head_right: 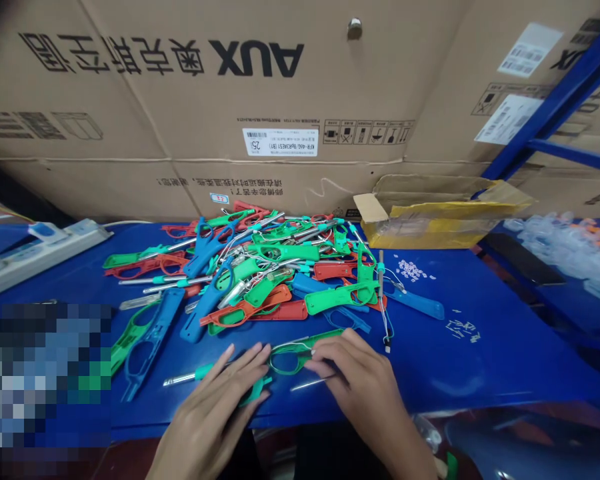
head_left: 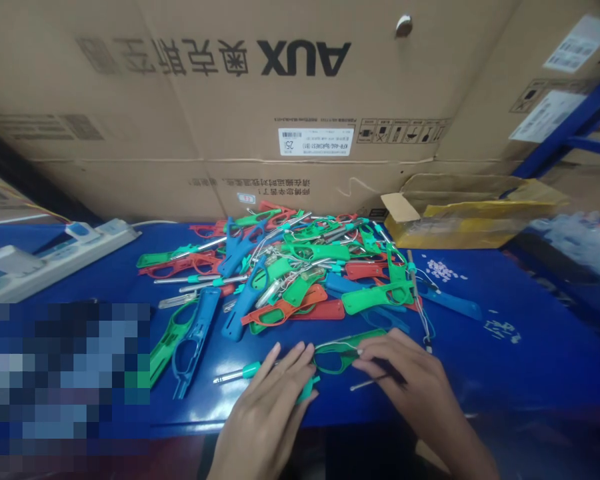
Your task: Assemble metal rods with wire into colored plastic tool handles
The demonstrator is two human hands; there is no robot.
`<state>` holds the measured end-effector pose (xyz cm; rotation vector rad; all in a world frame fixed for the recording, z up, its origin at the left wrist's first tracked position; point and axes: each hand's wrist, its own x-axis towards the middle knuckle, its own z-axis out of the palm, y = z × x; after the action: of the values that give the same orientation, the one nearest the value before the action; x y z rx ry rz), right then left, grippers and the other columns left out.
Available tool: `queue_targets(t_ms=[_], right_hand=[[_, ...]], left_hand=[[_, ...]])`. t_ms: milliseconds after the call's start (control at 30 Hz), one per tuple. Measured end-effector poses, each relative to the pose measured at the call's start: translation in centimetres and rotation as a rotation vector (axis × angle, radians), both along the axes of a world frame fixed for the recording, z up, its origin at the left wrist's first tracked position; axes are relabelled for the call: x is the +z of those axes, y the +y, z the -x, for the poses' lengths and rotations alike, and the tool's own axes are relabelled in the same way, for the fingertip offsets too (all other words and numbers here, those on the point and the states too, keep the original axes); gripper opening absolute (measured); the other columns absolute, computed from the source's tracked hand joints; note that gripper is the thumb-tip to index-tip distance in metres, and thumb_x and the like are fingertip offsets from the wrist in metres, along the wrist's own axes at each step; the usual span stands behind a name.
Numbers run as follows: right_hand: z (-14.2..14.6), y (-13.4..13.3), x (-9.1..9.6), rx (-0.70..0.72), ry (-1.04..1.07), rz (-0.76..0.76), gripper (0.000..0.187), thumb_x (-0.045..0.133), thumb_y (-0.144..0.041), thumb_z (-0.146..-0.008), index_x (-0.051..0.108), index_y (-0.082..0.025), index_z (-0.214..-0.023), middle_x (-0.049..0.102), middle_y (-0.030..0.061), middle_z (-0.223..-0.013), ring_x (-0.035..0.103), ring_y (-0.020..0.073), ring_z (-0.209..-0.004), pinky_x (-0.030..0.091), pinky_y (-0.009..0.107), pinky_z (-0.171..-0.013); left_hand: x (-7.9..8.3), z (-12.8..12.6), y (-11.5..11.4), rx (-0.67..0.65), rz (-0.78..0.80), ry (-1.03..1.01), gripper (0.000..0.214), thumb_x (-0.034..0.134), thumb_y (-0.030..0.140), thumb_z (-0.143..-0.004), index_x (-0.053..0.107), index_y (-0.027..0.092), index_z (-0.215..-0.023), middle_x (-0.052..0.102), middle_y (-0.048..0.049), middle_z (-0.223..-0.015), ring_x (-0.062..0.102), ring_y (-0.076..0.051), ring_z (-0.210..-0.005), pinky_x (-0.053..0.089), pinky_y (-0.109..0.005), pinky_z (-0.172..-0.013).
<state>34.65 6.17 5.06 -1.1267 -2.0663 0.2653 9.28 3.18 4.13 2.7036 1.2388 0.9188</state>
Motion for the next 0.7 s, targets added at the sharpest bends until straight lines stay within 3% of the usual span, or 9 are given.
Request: queue_targets(t_ms=[167, 367, 567, 700], right_hand=[[0.05, -0.12, -0.41, -0.076, 0.010, 0.058, 0.006, 0.068, -0.024, -0.099, 0.066, -0.028, -0.103, 0.079, -0.0030, -0.093, 0.073, 0.0151, -0.084, 0.055, 0.026, -0.078], [-0.23, 0.13, 0.05, 0.023, -0.009, 0.046, 0.012, 0.060, -0.022, -0.103, 0.069, -0.028, -0.101, 0.080, -0.0037, -0.098, 0.077, 0.0152, -0.088, 0.050, 0.033, -0.103], [-0.35, 0.18, 0.17, 0.031, 0.032, 0.144, 0.009, 0.065, -0.026, -0.100, 0.073, -0.028, -0.097, 0.080, -0.0024, -0.096, 0.076, 0.0162, -0.087, 0.052, 0.035, -0.102], [-0.10, 0.21, 0.20, 0.010, 0.058, 0.161, 0.006, 0.067, -0.025, -0.098, 0.073, -0.026, -0.098, 0.078, 0.0003, -0.096, 0.075, 0.0175, -0.090, 0.057, 0.032, -0.094]], left_hand=[[0.13, -0.09, 0.07, 0.008, 0.011, -0.011, 0.029, 0.049, 0.014, -0.106, 0.058, 0.015, -0.133, 0.072, -0.0119, -0.136, 0.066, -0.024, -0.130, 0.056, -0.051, -0.107], [-0.07, -0.29, 0.06, 0.024, -0.040, -0.035, 0.033, 0.052, 0.009, -0.104, 0.060, 0.014, -0.135, 0.073, -0.0106, -0.134, 0.068, -0.023, -0.128, 0.055, -0.049, -0.110], [-0.10, -0.14, -0.05, 0.028, -0.048, -0.068, 0.036, 0.055, 0.010, -0.103, 0.060, 0.013, -0.139, 0.072, -0.0126, -0.134, 0.067, -0.025, -0.129, 0.051, -0.050, -0.115], [0.51, -0.12, -0.50, 0.082, 0.033, -0.134, 0.040, 0.059, 0.009, -0.101, 0.061, 0.020, -0.139, 0.070, -0.0117, -0.128, 0.066, -0.025, -0.124, 0.048, -0.054, -0.115]])
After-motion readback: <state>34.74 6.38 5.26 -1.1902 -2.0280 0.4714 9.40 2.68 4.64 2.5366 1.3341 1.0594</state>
